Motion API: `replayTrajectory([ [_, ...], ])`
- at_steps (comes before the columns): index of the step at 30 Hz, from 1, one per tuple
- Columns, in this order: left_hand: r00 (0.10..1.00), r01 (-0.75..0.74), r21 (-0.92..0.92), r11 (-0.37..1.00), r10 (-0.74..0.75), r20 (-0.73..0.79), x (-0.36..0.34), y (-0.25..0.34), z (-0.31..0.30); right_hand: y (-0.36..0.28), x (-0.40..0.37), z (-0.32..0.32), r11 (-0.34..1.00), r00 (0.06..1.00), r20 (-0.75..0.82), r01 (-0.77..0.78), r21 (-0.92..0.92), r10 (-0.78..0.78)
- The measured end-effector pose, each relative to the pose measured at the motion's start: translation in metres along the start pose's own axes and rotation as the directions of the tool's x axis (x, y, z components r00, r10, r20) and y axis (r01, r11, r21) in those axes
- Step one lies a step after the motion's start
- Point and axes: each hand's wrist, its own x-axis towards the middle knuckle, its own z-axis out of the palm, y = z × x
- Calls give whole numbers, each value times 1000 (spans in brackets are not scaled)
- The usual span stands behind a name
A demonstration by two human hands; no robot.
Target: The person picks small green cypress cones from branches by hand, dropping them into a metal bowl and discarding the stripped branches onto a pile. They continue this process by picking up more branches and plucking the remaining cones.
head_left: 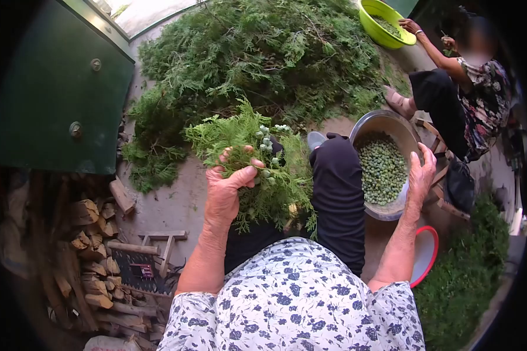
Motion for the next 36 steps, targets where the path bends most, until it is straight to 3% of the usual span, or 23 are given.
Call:
replayTrajectory([
  [2,999,-39,-75,996,37,-30,-1,-7,-2,-65,-11,-8,976,1000,13,-8,216,5],
  [3,998,-55,-9,998,54,-22,0,3,-9,-81,-27,18,887,993,111,-88,453,42],
  [4,998,-45,-47,998,43,-37,0,0,-6,-114,-33,17,756,949,306,-250,604,69],
  [5,998,-31,-79,996,26,-58,-3,-1,-3,-136,-42,20,768,900,436,-264,584,-22],
  [6,998,-30,-76,997,26,-56,-4,0,-2,-147,-52,32,796,871,432,-84,599,-233],
  [7,997,-16,-73,997,10,-72,-3,2,-1,-158,-64,51,710,837,419,-53,702,-353],
  [8,996,3,-75,997,-9,-91,-4,3,0,-175,-74,57,690,795,485,-120,714,-364],
  [9,996,-1,-74,997,-6,-93,-5,3,-1,-183,-83,70,706,762,506,-91,702,-405],
  [15,994,-35,-96,995,24,-111,-6,0,-1,-194,-100,92,724,708,533,-44,689,-464],
  [17,992,-30,-41,999,25,-127,-3,-2,-2,-194,-99,88,656,744,589,-278,702,-316],
  [22,996,25,69,997,-19,-88,-3,5,11,-195,-105,82,605,756,593,-344,718,-275],
  [24,997,23,120,992,-13,-82,-1,5,13,-199,-106,83,397,713,673,-569,720,-196],
  [25,997,20,121,993,-10,-82,-1,5,14,-202,-104,83,396,714,671,-568,721,-199],
  [28,994,52,117,992,-41,-97,2,5,13,-213,-92,76,85,738,655,-651,755,-162],
  [29,995,34,120,992,-22,-98,2,5,14,-213,-86,71,84,739,655,-651,755,-159],
  [31,995,17,118,993,-5,-103,3,3,14,-201,-69,58,433,871,486,-412,802,-73],
  [33,993,17,147,989,0,-118,4,1,13,-171,-52,49,483,952,299,-290,826,60],
  [35,992,27,148,989,-9,-123,4,3,13,-122,-34,38,716,984,102,-178,675,148],
  [36,992,36,153,988,-17,-124,4,3,12,-89,-27,34,907,999,-37,-11,422,29],
])
